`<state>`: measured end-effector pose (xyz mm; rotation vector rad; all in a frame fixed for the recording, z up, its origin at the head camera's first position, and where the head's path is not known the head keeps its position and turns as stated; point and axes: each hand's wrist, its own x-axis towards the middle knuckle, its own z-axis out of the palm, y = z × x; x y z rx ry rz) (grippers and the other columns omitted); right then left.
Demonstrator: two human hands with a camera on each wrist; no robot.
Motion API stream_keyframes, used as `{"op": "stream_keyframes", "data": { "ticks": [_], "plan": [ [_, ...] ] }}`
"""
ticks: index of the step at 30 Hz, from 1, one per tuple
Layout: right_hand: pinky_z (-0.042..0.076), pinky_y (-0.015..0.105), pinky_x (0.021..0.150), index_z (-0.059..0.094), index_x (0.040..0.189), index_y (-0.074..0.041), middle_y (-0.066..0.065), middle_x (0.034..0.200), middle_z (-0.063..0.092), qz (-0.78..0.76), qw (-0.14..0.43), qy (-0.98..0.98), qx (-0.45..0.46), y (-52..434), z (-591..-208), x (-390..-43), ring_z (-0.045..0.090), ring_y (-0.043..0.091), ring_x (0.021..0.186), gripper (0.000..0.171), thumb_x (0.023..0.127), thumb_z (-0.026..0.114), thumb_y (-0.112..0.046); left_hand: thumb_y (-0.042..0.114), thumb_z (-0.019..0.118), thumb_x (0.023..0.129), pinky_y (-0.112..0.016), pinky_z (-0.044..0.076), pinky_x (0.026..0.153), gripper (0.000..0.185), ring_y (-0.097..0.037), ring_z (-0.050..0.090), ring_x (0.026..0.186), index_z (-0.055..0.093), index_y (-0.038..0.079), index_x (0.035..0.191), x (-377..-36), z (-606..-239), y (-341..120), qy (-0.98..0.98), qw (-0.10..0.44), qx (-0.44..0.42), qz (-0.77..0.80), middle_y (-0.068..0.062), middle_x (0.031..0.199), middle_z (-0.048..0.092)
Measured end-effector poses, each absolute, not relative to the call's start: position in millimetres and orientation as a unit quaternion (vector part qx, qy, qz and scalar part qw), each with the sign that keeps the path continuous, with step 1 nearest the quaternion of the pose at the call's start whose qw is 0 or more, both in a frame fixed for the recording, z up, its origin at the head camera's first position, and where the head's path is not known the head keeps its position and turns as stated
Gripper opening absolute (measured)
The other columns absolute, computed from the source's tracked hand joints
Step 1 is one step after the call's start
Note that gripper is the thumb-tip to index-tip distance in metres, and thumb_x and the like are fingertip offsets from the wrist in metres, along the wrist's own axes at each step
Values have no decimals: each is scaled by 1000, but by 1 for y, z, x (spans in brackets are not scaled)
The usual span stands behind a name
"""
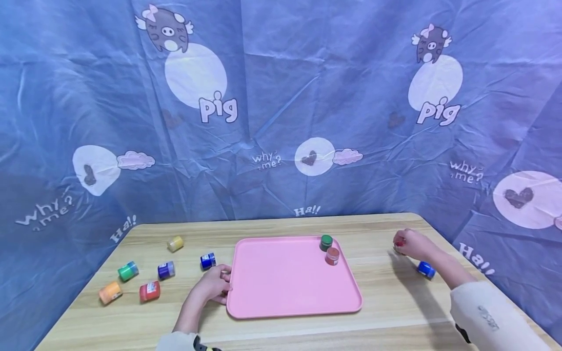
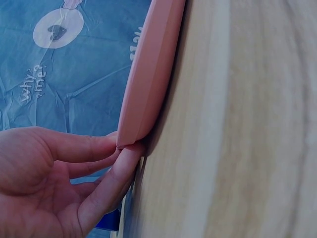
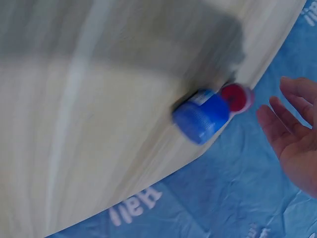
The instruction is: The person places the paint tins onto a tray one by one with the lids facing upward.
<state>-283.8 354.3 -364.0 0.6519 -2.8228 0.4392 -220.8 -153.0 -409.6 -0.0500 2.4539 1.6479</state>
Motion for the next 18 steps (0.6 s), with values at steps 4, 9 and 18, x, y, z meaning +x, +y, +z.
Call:
{"op": "stream_keyframes", "data": {
  "ticks": [4, 9, 18],
  "plan": [
    [46, 34, 58, 60, 72, -3, 0, 68, 57, 133, 87, -962, 222, 369, -363, -275, 53, 16, 64, 9, 67, 64, 4, -19, 49, 71, -33, 53, 51, 48, -22, 54, 63, 41, -17, 118, -220, -409, -153, 826, 92, -18, 555, -14, 85, 48],
    [47, 36, 61, 59, 73, -4, 1, 72, 58, 121, 30, -969, 215, 384, -358, -266, 55, 21, 68, 11, 66, 67, -1, -19, 49, 71, -33, 53, 51, 47, -22, 54, 62, 41, -17, 118, -221, -409, -154, 825, 89, -18, 557, -14, 85, 49],
    [38, 24, 54, 51, 68, -9, -5, 69, 49, 157, -2, -954, 254, 400, -365, -258, 44, 8, 61, 23, 57, 58, 9, -20, 49, 70, -34, 54, 51, 48, -21, 53, 62, 41, -17, 117, -222, -409, -155, 823, 85, -18, 561, -13, 83, 48]
  ]
}}
